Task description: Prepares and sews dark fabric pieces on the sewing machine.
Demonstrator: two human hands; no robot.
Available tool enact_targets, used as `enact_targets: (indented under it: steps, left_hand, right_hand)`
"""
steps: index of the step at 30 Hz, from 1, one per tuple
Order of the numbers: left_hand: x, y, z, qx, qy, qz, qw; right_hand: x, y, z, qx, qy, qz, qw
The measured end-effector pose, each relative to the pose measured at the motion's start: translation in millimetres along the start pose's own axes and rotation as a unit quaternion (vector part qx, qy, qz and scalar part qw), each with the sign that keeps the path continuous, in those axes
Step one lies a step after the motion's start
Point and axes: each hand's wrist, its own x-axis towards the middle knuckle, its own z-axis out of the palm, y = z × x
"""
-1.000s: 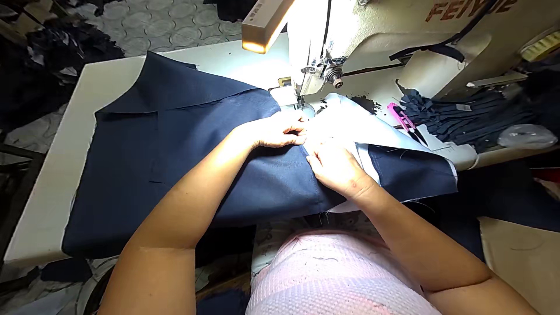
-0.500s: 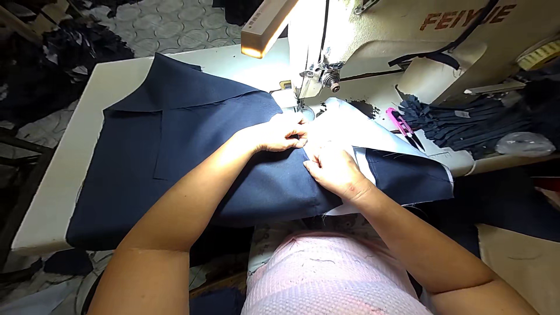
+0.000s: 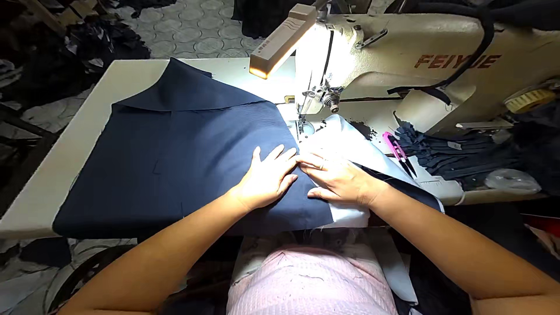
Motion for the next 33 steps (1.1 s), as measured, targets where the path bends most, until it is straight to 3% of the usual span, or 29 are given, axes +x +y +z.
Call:
enact_targets:
  steps: [3, 7, 18, 24, 27, 33]
  left_hand:
    - [16, -13, -2, -0.016, -0.018, 0.021, 0.999]
    - [36, -26, -7, -0.017, -0.048, 0.023, 0.998]
    - [57, -48, -8, -0.007, -0.060, 0.011, 0.998]
    - [59, -51, -11, -0.007, -0.062, 0.012, 0.998]
    - [63, -54, -13, -0.016, -0.069, 0.009, 0.997]
    - [50, -19, -12, 0.001, -0.056, -0.054, 0.997]
  right_hand:
    - [-2, 11, -2, 0.038, -0.071, 0.073, 0.994]
    - [5, 20, -2, 0.020, -0.102, 0.148, 0.983]
    - [24, 44, -4, 0.045, -0.103, 0.141, 0.984]
    - [25, 41, -4, 0.036, -0.111, 0.176, 0.977]
    - [23, 43, 0, 0.020, -0.067, 0.154, 0.986]
    - [12, 25, -3, 0.007, -0.034, 0.105, 0.994]
